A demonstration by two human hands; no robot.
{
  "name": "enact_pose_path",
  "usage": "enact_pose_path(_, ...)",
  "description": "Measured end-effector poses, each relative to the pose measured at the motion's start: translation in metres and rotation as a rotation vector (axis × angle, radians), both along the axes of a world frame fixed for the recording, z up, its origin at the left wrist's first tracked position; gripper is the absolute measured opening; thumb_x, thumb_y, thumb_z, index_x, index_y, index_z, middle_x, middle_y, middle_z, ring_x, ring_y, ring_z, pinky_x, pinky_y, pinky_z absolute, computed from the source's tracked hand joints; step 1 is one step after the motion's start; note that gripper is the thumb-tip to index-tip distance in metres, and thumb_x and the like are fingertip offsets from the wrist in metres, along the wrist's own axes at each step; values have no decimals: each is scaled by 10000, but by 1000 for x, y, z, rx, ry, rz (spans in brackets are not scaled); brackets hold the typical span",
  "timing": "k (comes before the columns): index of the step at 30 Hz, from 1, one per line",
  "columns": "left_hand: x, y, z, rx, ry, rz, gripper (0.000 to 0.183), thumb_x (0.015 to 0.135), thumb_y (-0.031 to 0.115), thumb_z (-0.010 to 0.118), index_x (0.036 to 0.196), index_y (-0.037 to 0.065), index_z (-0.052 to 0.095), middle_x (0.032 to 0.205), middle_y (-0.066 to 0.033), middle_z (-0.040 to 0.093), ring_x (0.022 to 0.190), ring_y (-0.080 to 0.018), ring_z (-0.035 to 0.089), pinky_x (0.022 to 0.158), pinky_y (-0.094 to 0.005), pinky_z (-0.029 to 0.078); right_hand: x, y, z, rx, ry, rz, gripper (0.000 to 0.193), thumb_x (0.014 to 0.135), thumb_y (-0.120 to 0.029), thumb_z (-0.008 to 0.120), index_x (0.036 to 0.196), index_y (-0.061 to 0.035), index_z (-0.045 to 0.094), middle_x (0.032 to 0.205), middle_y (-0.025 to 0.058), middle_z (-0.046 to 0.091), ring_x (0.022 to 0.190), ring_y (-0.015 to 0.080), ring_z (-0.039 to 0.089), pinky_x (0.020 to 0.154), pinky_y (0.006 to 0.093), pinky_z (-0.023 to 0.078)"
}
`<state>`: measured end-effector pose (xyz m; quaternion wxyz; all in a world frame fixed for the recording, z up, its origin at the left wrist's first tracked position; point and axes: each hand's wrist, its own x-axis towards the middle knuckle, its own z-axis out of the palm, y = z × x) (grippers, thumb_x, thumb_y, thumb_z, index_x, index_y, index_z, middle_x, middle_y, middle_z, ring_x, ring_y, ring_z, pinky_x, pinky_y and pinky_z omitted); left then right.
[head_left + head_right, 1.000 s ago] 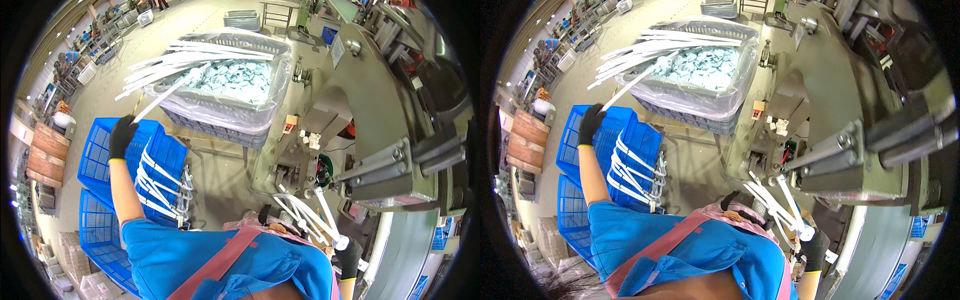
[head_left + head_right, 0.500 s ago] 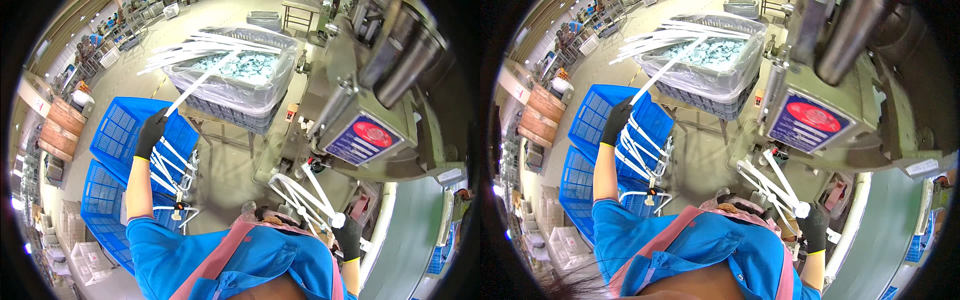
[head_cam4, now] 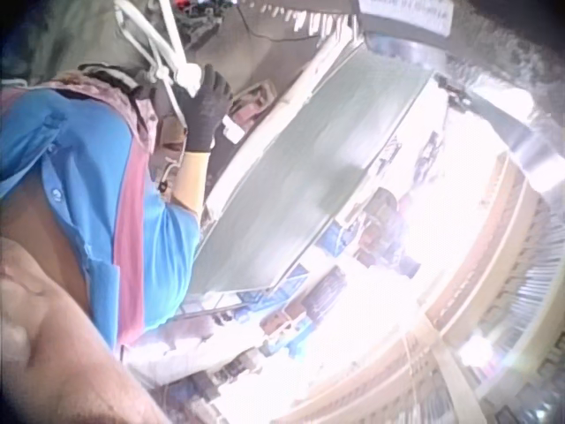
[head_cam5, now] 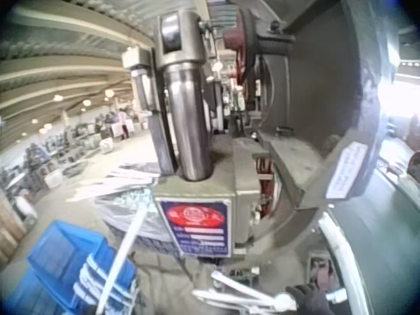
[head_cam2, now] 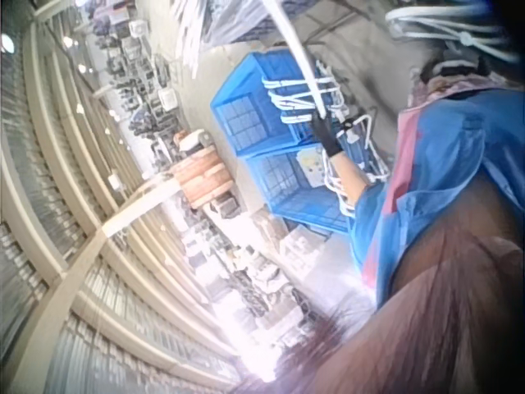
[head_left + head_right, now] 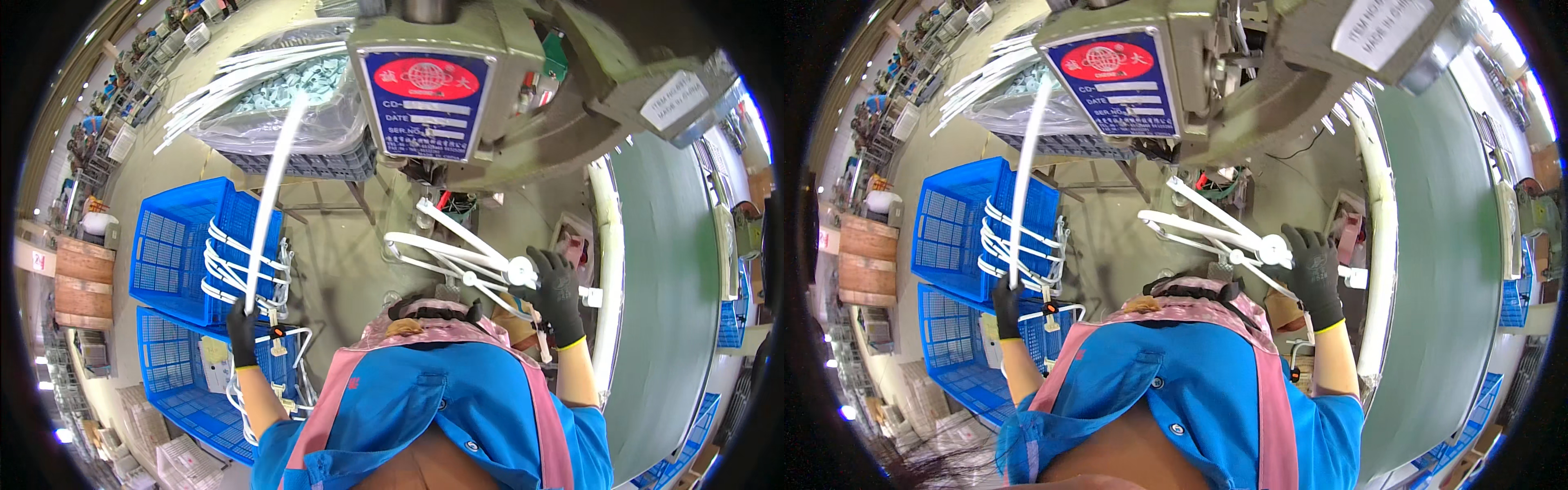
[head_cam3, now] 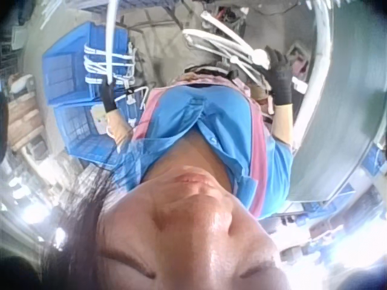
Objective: The person assembles white plastic hangers by inserting rods into a central hub and attaching small plastic components. They repeatedly pick up parts from a container, assemble them by hand, and place the finished hangers into blue baskets.
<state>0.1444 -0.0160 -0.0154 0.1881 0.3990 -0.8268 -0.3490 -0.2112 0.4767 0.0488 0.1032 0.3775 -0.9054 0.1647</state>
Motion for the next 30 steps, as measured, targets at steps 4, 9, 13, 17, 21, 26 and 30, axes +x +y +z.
enact_pose_path(4,68,32,-34,234,-31,-77,261,673,17,721,931,23,682,877,-90,659,804,-191,614,757,-314,481,15,-15,15,-252,-71,57,726,574,-365,834,1170,-38,580,1026,139,625,921,321,600,797,412,490)
enact_pose_path(9,38,57,-12,210,-71,-289,326,647,-74,688,956,30,681,914,-97,668,873,-216,627,760,-318,489,54,-64,27,-689,-1074,328,584,795,-186,730,1283,24,487,932,88,610,789,153,625,726,273,497)
enact_pose_path(13,-49,83,46,71,-132,-566,310,697,-33,641,1000,27,660,954,-150,647,921,-304,616,798,-367,472,41,-65,18,-942,-1081,-5,197,935,-180,548,972,3,612,619,19,549,537,97,510,507,232,396)
enact_pose_path(17,-95,82,57,-133,-164,-713,409,699,-4,618,1105,46,618,1027,-181,617,991,-369,575,857,-417,457,19,-40,18,-1470,-1091,-252,232,968,-226,515,928,-21,614,588,3,508,489,76,457,468,222,368)
enact_pose_path(21,-147,89,72,-226,-43,-840,309,790,123,623,1084,33,614,893,-169,599,855,-355,564,765,-418,443,20,6,11,-1444,-857,-492,243,976,-218,518,1070,-12,606,736,20,583,605,84,542,535,215,439)
enact_pose_path(26,-216,111,63,-186,125,-1021,302,837,191,627,1091,30,609,887,-174,611,846,-358,572,742,-414,438,26,47,-1,-1455,-436,-723,305,967,-158,529,1205,33,540,946,69,607,798,94,576,699,244,489)
enact_pose_path(30,-242,99,55,-160,175,-1019,315,850,251,655,1078,36,628,910,-155,627,861,-326,591,771,-400,455,29,74,-21,-937,-211,-1082,433,932,-171,571,1271,73,459,1094,138,589,968,185,572,828,297,468)
